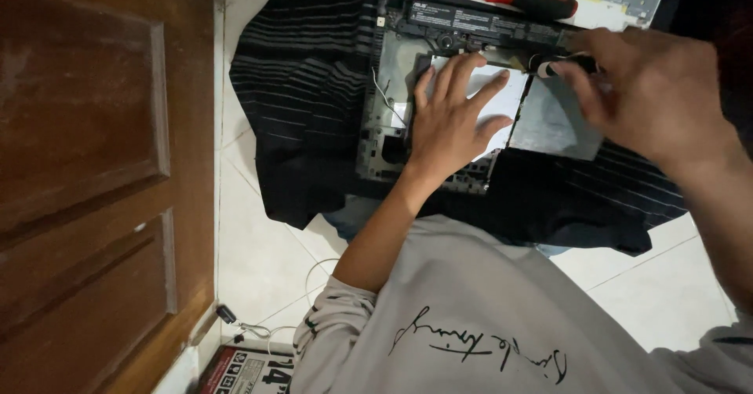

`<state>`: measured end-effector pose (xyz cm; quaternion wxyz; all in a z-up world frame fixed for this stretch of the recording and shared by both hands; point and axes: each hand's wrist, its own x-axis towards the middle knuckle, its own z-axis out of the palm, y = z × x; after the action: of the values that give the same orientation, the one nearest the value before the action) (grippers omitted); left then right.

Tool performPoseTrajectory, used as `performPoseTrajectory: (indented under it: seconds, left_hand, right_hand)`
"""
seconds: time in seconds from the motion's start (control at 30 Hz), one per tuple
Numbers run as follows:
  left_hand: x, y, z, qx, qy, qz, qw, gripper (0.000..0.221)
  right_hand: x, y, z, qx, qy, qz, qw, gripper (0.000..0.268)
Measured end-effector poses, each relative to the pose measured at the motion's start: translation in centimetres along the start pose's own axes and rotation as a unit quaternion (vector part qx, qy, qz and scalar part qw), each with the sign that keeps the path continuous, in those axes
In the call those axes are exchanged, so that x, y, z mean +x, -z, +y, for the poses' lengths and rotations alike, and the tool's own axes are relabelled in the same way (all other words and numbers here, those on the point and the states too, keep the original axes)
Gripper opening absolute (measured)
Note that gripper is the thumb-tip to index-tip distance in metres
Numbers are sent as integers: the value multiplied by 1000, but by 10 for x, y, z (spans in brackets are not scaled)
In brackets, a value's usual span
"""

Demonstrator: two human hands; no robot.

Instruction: Unscrewing and removing a metal plate from the internal components of a laptop using a screwdriver.

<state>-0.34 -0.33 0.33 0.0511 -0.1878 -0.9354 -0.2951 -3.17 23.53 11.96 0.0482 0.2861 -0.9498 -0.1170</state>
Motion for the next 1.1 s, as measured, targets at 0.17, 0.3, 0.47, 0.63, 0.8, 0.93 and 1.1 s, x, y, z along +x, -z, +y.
performPoseTrajectory:
  seconds: [0.17,0.3,0.47,0.63,0.8,0.93,1.1]
  left_hand:
    - [-3,-2,0,-4,3,-1,1000,57]
    - [0,1,1,-13,-2,13,1000,55]
    - [-1,1,1,-2,2,1,1000,55]
    - [0,2,1,-16,4,3,1000,54]
    - [-2,0,3,-8,7,9,1000,56]
    - [1,-2,1,-7,-1,24,1000,56]
    - [-1,-1,2,-19,2,8,1000,56]
  right_hand:
    - [10,15,-3,81,12,-60,995,52]
    - [4,0,3,115,-2,-19,993,27]
    - [-1,5,1,52,17,-29,998,42]
    - [9,13,0,126,36,11,991,29]
    - [1,4,2,-50,-31,-45,997,53]
    - [13,14,3,158,15,-38,987,45]
    - [-3,-12,2,-98,-21,-15,995,44]
